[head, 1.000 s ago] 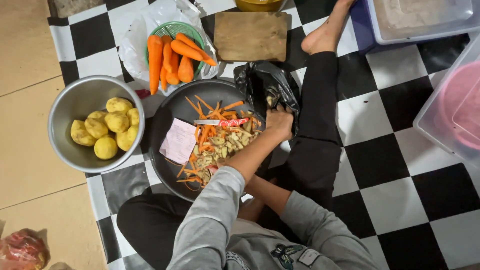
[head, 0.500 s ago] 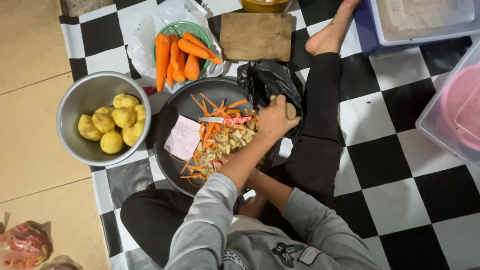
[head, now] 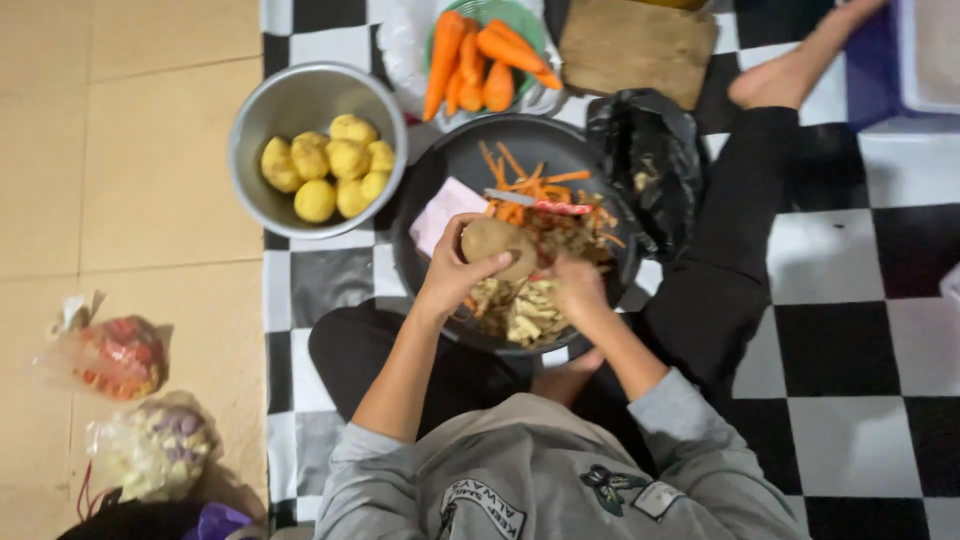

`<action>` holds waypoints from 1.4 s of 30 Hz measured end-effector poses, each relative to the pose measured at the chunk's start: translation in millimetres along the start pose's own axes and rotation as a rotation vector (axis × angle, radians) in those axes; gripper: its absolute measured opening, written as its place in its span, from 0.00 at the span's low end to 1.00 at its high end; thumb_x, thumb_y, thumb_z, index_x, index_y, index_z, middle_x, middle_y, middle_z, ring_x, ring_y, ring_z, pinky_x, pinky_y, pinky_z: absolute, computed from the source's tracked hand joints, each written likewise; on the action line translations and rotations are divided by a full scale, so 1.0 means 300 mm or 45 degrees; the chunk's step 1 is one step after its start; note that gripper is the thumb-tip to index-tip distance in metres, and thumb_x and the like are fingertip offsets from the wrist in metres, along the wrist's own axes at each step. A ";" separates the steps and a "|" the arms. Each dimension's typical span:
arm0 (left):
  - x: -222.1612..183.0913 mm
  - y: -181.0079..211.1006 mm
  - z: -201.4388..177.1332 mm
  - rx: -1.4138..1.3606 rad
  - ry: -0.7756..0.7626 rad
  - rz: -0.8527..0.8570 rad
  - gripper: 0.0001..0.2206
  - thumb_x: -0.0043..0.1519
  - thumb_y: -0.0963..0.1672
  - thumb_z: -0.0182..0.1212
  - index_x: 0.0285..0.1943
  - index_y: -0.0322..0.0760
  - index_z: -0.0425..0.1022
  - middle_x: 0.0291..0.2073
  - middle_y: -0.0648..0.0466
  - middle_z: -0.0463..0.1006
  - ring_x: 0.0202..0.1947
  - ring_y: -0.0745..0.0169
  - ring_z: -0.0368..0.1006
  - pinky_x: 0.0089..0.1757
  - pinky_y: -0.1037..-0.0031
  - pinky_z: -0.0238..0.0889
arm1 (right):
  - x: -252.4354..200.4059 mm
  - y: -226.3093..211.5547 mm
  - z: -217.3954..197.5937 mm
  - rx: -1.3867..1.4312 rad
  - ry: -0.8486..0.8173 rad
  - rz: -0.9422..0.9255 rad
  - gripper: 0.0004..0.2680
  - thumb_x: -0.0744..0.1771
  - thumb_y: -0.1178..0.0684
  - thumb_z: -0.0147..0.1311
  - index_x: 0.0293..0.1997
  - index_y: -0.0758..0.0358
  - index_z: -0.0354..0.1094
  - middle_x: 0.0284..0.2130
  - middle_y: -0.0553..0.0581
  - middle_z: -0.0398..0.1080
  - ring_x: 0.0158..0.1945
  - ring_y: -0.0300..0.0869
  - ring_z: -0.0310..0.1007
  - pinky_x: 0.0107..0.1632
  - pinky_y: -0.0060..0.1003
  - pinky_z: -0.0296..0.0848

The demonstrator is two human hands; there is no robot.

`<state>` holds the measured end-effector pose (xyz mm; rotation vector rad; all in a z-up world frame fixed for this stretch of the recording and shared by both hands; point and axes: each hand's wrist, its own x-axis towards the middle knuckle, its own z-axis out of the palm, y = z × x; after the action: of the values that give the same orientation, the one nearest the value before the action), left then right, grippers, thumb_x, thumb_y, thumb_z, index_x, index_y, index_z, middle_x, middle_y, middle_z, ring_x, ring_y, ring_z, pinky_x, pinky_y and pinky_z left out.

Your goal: Peeling potatoes and carrots with a hand peeler and organizing them into containers while sitting on the floor.

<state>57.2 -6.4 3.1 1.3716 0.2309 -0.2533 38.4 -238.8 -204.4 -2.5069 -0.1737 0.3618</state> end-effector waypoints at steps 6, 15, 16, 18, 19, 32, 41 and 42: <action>-0.131 -0.130 -0.138 -0.920 0.229 -0.324 0.26 0.58 0.56 0.68 0.52 0.35 0.70 0.36 0.52 0.74 0.26 0.64 0.69 0.21 0.79 0.60 | 0.022 -0.207 -0.204 0.013 -0.005 0.134 0.17 0.70 0.26 0.42 0.54 0.39 0.68 0.40 0.55 0.78 0.53 0.52 0.77 0.55 0.49 0.73; -0.150 -0.174 -0.169 0.400 0.214 -0.079 0.45 0.36 0.47 0.86 0.65 0.52 0.65 0.53 0.47 0.79 0.59 0.46 0.73 0.57 0.61 0.66 | 0.006 -0.319 -0.278 0.038 0.516 -0.330 0.16 0.70 0.40 0.57 0.22 0.52 0.71 0.16 0.57 0.68 0.31 0.57 0.76 0.42 0.49 0.74; -0.161 -0.139 -0.158 0.397 0.204 -0.085 0.45 0.36 0.47 0.86 0.65 0.52 0.65 0.53 0.47 0.79 0.59 0.46 0.73 0.57 0.61 0.66 | 0.017 -0.343 -0.288 0.032 0.515 -0.319 0.16 0.70 0.40 0.57 0.22 0.52 0.71 0.16 0.57 0.68 0.31 0.57 0.76 0.42 0.49 0.74; -0.183 -0.068 -0.136 0.693 0.107 -0.066 0.48 0.44 0.47 0.80 0.75 0.49 0.55 0.57 0.37 0.76 0.61 0.33 0.70 0.59 0.50 0.63 | 0.042 -0.392 -0.308 -0.176 0.513 -0.818 0.14 0.69 0.48 0.56 0.20 0.52 0.66 0.14 0.57 0.69 0.22 0.53 0.73 0.33 0.47 0.72; -0.178 -0.090 -0.130 0.690 0.101 -0.071 0.48 0.44 0.47 0.80 0.75 0.49 0.55 0.57 0.37 0.76 0.61 0.33 0.70 0.59 0.50 0.63 | 0.045 -0.426 -0.326 -0.179 0.510 -0.811 0.14 0.69 0.48 0.56 0.20 0.52 0.66 0.14 0.57 0.69 0.22 0.53 0.73 0.33 0.47 0.72; -0.120 -0.319 -0.130 1.486 0.261 0.337 0.31 0.40 0.53 0.73 0.54 0.47 0.73 0.42 0.56 0.75 0.43 0.45 0.78 0.41 0.60 0.74 | 0.092 -0.386 -0.196 -0.444 0.697 -1.139 0.17 0.71 0.44 0.49 0.19 0.52 0.62 0.11 0.51 0.63 0.18 0.46 0.69 0.28 0.41 0.69; -0.135 -0.269 -0.117 1.547 0.343 0.588 0.30 0.42 0.50 0.72 0.56 0.43 0.73 0.47 0.51 0.76 0.48 0.46 0.77 0.46 0.64 0.73 | 0.203 -0.198 -0.260 -0.338 0.547 -1.057 0.10 0.66 0.42 0.57 0.25 0.50 0.67 0.15 0.49 0.65 0.24 0.48 0.73 0.32 0.46 0.71; -0.134 -0.277 -0.115 1.623 0.382 0.641 0.30 0.43 0.49 0.73 0.56 0.40 0.74 0.48 0.49 0.76 0.49 0.45 0.76 0.46 0.65 0.73 | 0.188 -0.215 -0.268 -0.395 0.559 -1.043 0.09 0.65 0.41 0.59 0.26 0.46 0.69 0.16 0.46 0.67 0.25 0.45 0.73 0.33 0.44 0.72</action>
<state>-7.4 14.3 -68.5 2.6712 -0.0774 0.3093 113.1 -218.2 -116.2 -2.4724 -1.0867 -0.5771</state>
